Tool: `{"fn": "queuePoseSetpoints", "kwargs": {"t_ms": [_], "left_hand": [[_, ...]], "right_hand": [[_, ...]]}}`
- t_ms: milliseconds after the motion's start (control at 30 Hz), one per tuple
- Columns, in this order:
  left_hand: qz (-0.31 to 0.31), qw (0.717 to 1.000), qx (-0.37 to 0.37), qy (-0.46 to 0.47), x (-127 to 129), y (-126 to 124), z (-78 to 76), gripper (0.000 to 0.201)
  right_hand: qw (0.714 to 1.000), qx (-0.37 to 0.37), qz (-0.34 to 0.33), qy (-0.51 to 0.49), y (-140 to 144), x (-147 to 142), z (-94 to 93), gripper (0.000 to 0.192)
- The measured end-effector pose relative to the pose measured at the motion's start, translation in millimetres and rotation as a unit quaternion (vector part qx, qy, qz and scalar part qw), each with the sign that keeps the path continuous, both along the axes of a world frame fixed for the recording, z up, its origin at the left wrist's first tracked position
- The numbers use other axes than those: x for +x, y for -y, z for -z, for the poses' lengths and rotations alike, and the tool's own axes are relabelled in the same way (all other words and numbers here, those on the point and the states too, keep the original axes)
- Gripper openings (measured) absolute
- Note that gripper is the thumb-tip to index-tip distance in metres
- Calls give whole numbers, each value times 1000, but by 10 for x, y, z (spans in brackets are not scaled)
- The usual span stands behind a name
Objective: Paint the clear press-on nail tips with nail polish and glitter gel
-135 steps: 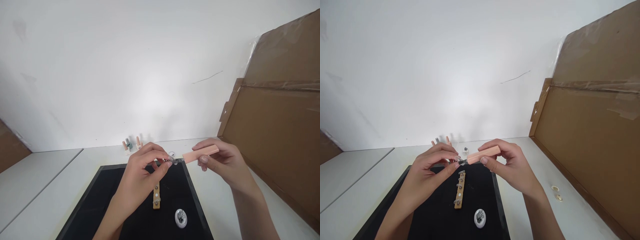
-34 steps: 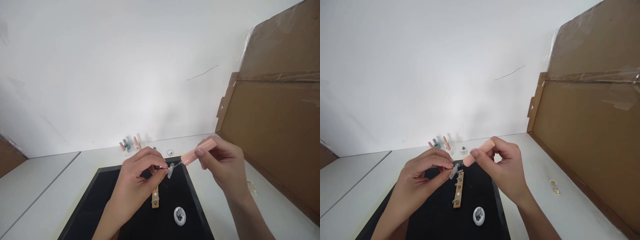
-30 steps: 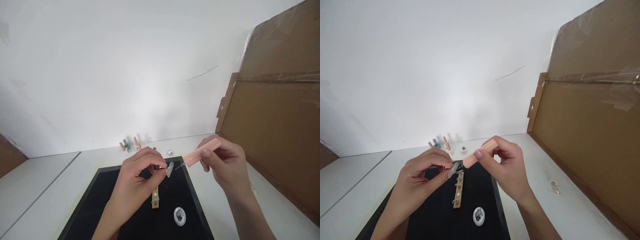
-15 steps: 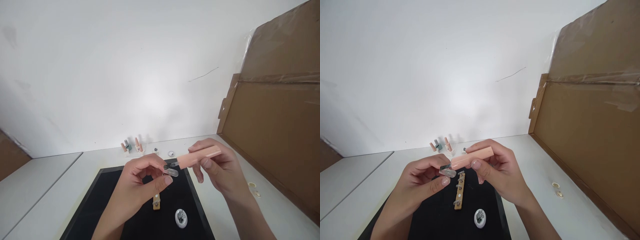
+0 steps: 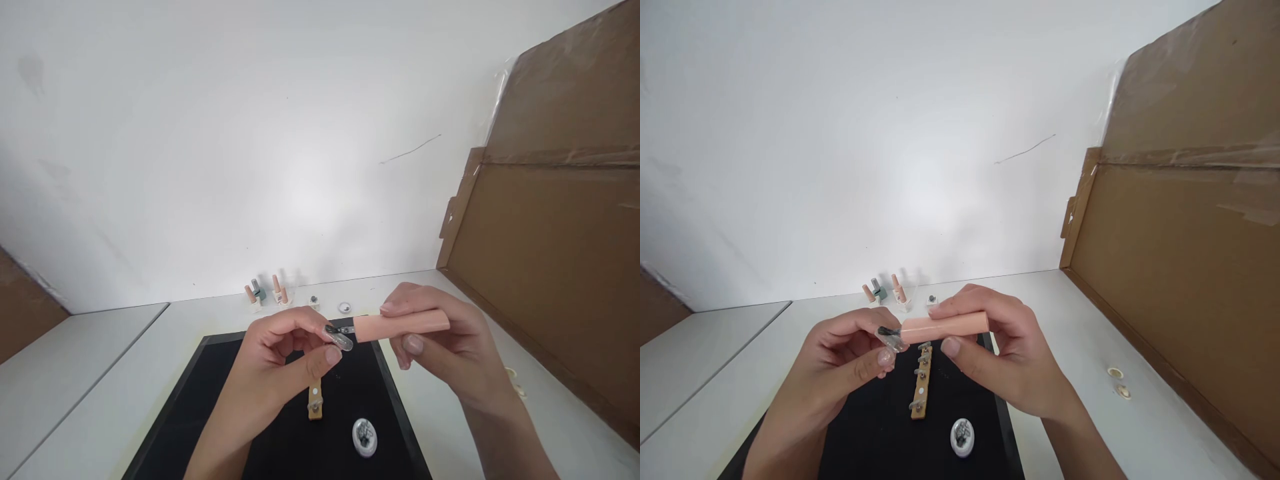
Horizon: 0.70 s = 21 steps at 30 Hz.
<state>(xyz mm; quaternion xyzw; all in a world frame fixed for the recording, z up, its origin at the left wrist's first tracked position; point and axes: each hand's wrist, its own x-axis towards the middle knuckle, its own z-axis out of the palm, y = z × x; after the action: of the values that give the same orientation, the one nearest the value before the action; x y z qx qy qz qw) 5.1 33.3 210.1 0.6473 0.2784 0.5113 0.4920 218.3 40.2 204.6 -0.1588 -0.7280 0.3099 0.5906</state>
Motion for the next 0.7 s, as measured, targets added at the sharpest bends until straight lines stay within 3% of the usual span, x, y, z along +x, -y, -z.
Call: {"fn": "queuePoseSetpoints", "kwargs": {"t_ms": [300,700], "left_hand": [[-4,1000,-5,13,10,-10,-7,4],[-47,999,-8,3,58,5,-8,13]], "right_hand": [[999,42,-9,19,-14,0,-52,30],[998,60,8,28,7,-13,-66,11]]}}
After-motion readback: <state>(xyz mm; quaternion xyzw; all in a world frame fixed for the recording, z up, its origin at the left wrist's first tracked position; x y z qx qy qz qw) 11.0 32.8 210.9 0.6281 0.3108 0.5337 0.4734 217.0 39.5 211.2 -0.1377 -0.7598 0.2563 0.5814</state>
